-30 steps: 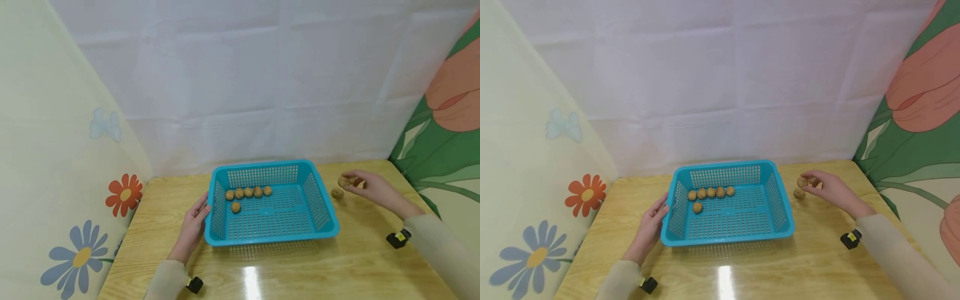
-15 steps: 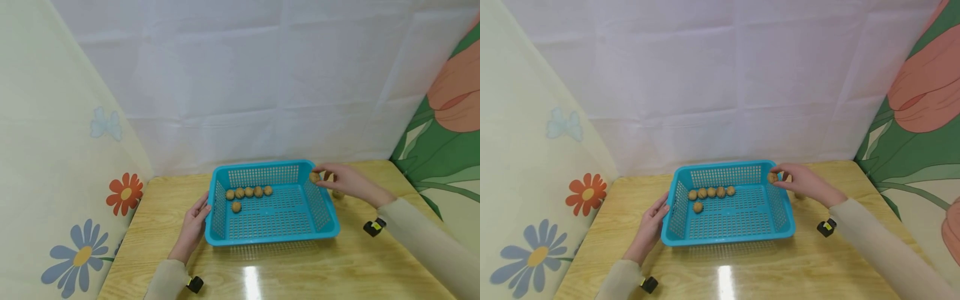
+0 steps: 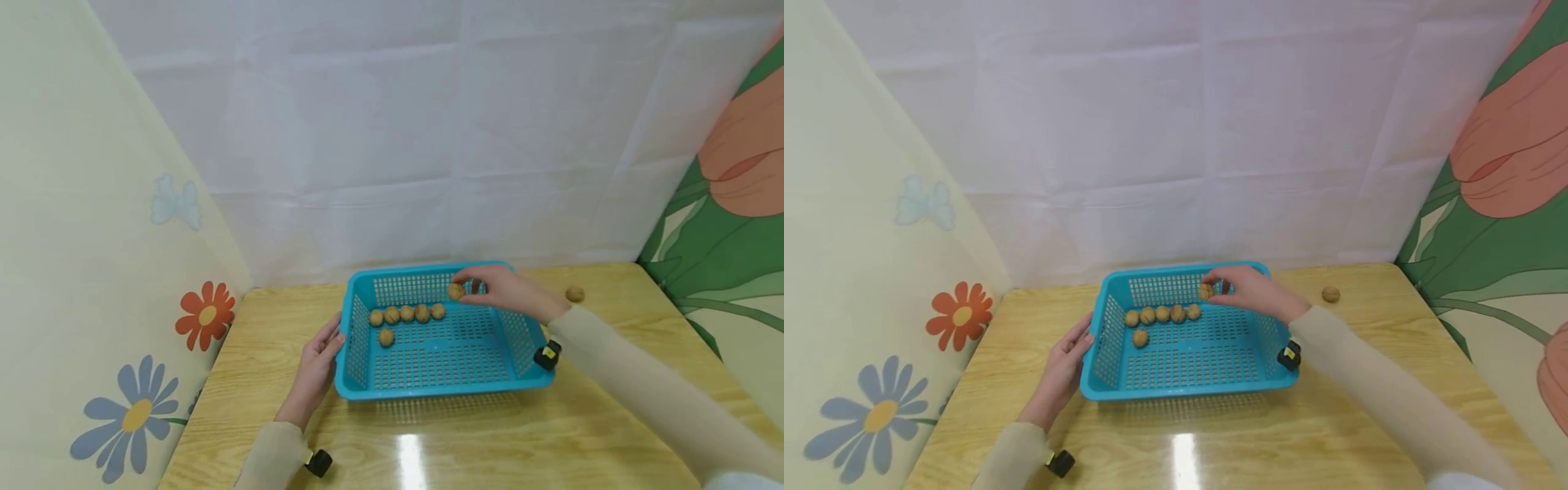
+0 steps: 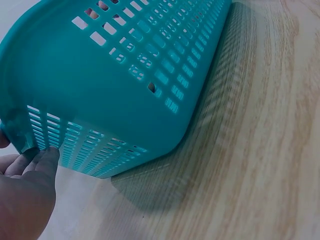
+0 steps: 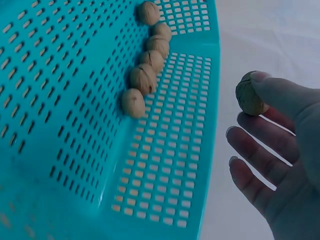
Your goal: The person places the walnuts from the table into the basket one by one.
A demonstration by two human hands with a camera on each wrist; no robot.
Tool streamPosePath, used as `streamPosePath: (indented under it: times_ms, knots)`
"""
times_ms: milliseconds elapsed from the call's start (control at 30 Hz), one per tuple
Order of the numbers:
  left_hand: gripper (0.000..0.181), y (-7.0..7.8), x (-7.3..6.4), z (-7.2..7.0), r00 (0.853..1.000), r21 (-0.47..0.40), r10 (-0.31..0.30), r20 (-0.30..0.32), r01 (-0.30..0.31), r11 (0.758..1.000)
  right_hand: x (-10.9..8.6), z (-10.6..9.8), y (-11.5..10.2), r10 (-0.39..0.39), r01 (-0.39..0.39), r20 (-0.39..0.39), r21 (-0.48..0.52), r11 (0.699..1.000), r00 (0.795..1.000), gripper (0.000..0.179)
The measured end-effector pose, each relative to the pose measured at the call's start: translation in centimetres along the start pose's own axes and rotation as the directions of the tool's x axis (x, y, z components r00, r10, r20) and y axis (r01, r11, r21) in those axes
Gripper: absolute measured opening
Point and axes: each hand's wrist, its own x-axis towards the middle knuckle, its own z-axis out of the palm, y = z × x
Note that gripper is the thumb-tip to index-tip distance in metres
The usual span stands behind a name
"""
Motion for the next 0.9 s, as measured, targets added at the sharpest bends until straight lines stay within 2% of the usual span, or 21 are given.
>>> streamPosePath:
  times_ms: [167, 333, 633, 900]
  knots:
    - [0.060, -0.1, 0.0, 0.0, 1.000, -0.017, -0.003, 0.004, 0.004, 1.000, 2.2, 1.7, -0.7, -0.012, 0.010, 0.067, 0.029, 1.000, 0.998, 0.043]
    - [0.059, 0.0, 0.1, -0.1, 1.000, -0.017, -0.019, 0.003, 0.019, 1.000, 3.9, 3.6, -1.3, 0.008, -0.018, 0.125, 0.079, 0.997, 0.992, 0.043]
    - [0.060, 0.2, 0.2, 0.0, 1.000, -0.019, -0.013, 0.012, 0.014, 1.000, 5.8, 7.3, -1.6, -0.020, 0.007, 0.163, 0.083, 0.997, 0.986, 0.037]
    - [0.059, 0.0, 0.2, 0.0, 1.000, -0.018, -0.007, -0.007, 0.007, 1.000, 7.3, 10.4, -1.6, -0.049, 0.059, 0.203, -0.048, 0.997, 0.978, 0.039]
